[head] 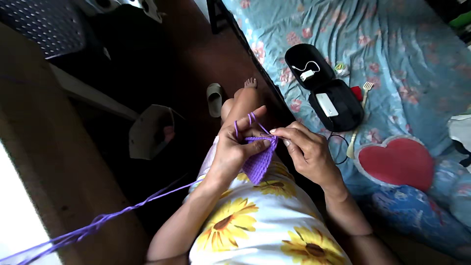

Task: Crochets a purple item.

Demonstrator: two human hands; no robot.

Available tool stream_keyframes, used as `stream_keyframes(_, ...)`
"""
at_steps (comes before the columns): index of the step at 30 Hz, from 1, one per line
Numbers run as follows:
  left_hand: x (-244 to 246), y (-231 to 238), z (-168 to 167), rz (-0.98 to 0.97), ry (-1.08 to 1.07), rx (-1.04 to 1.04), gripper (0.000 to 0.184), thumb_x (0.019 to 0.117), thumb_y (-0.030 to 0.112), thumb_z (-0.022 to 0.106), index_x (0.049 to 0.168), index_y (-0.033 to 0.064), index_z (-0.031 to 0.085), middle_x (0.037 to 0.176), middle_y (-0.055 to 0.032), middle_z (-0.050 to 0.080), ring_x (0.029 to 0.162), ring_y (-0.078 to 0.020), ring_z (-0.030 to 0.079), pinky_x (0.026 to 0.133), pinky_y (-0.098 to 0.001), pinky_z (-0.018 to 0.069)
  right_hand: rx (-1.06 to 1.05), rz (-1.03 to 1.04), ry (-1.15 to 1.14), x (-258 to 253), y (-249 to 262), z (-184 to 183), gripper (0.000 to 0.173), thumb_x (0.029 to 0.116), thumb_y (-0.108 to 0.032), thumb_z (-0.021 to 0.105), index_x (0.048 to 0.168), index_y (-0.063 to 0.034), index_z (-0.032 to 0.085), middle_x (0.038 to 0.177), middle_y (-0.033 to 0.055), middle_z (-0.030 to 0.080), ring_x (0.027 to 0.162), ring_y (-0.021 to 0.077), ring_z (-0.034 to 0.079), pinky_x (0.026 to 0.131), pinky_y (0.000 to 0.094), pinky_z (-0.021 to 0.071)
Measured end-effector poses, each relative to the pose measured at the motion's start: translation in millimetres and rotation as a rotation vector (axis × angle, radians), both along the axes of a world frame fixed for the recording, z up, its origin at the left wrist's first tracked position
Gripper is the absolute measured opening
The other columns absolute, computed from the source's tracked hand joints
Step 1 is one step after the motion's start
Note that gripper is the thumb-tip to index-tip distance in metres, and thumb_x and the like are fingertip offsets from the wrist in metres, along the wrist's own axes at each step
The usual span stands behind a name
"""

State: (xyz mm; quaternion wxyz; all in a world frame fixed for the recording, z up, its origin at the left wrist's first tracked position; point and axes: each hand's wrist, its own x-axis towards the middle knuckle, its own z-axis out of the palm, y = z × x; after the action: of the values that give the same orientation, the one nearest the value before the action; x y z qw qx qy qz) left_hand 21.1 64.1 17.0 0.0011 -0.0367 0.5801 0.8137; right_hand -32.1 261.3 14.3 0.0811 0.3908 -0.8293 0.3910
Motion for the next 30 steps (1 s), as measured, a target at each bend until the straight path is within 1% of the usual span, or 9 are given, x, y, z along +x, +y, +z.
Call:
stream_keyframes(3, 0, -1, -2, -0.012, -0.012, 0.011, 0.062, 0.0849, -0.012, 0.067, 0.144, 0.004, 0.056, 0.088, -0.0049, 0.076, 0.072, -0.0077, 0.071, 0.066, -0.0215, 0.0596, -0.275, 0.12, -0.296, 0, 1, -3, 0.026, 0.0987, 0.001, 0.056, 0.119, -0.0001, 0.071, 0.107, 0.0048, 0.071, 0.093, 0.0047, 0.067, 0.082, 0.0207, 0.0575)
stream_keyframes(4, -1, -2, -2, -0.015, -0.014, 0.039, 0.061, 0.0851, -0.012, 0.067, 0.143, 0.0039, 0.056, 0.087, -0.0049, 0.076, 0.071, -0.0075, 0.07, 0.066, -0.0214, 0.0594, -0.367, 0.155, -0.38, -1, 3, -4, 0.025, 0.0976, 0.001, 0.057, 0.119, 0.0004, 0.071, 0.108, 0.0037, 0.072, 0.096, 0.0041, 0.068, 0.085, 0.0207, 0.0582)
stream_keyframes(6, -1, -2, -2, -0.025, -0.03, 0.114, 0.06, 0.0849, -0.013, 0.066, 0.141, 0.0039, 0.058, 0.085, -0.0056, 0.075, 0.069, -0.0082, 0.07, 0.065, -0.0218, 0.0595, -0.433, 0.173, -0.417, -3, 6, -7, 0.026, 0.0952, 0.001, 0.06, 0.117, -0.0004, 0.074, 0.101, 0.0012, 0.071, 0.089, 0.0016, 0.065, 0.081, 0.0175, 0.0566)
stream_keyframes(9, -2, -5, -1, -0.034, -0.056, 0.182, 0.059, 0.0853, -0.013, 0.063, 0.141, 0.0041, 0.058, 0.084, -0.0054, 0.075, 0.069, -0.008, 0.07, 0.066, -0.022, 0.0598, -0.325, 0.161, -0.283, -8, 13, -12, 0.026, 0.0972, -0.002, 0.06, 0.118, -0.0039, 0.076, 0.085, -0.0002, 0.062, 0.074, -0.0017, 0.055, 0.067, 0.0117, 0.0477)
stream_keyframes(12, -3, -8, 1, -0.011, -0.053, 0.169, 0.058, 0.0872, -0.012, 0.062, 0.143, 0.0048, 0.057, 0.087, -0.0061, 0.075, 0.069, -0.0081, 0.07, 0.066, -0.0216, 0.0595, -0.146, 0.133, -0.091, -14, 20, -12, 0.03, 0.0991, -0.006, 0.056, 0.119, -0.0101, 0.078, 0.078, 0.001, 0.058, 0.066, 0.0013, 0.051, 0.058, 0.0155, 0.0426)
stream_keyframes(20, -4, -8, 1, 0.023, -0.044, 0.09, 0.059, 0.0858, -0.014, 0.064, 0.142, 0.0038, 0.058, 0.087, -0.0068, 0.076, 0.069, -0.0085, 0.071, 0.066, -0.0223, 0.0603, -0.002, 0.083, 0.182, -13, 21, -3, 0.034, 0.0964, -0.003, 0.056, 0.118, -0.0164, 0.08, 0.073, 0.0048, 0.056, 0.06, 0.011, 0.051, 0.052, 0.0244, 0.0396)
stream_keyframes(25, -2, -6, -1, 0.016, -0.002, 0.012, 0.06, 0.0845, -0.014, 0.067, 0.142, 0.0037, 0.058, 0.086, -0.0062, 0.076, 0.069, -0.009, 0.071, 0.065, -0.0222, 0.0598, -0.052, 0.05, 0.138, -8, 14, -9, 0.031, 0.0984, -0.006, 0.057, 0.12, -0.0121, 0.077, 0.072, 0.0048, 0.056, 0.058, 0.0094, 0.05, 0.051, 0.0229, 0.039)
stream_keyframes(28, -2, -4, -3, -0.012, 0.021, -0.038, 0.061, 0.0831, -0.013, 0.068, 0.141, 0.0019, 0.058, 0.085, -0.0047, 0.076, 0.068, -0.007, 0.07, 0.064, -0.0205, 0.0586, -0.137, 0.09, -0.049, -5, 12, -11, 0.032, 0.1013, -0.009, 0.056, 0.129, -0.0099, 0.072, 0.079, 0.0037, 0.059, 0.064, 0.0046, 0.052, 0.057, 0.0176, 0.0438)
stream_keyframes(30, -2, -3, -2, -0.031, 0.001, -0.012, 0.06, 0.0831, -0.014, 0.068, 0.141, 0.002, 0.058, 0.085, -0.0043, 0.076, 0.068, -0.0066, 0.07, 0.064, -0.0203, 0.0586, -0.235, 0.141, -0.189, -6, 14, -12, 0.029, 0.0996, -0.006, 0.058, 0.124, -0.0055, 0.074, 0.08, 0.0018, 0.059, 0.068, 0.0, 0.052, 0.06, 0.0125, 0.0444)
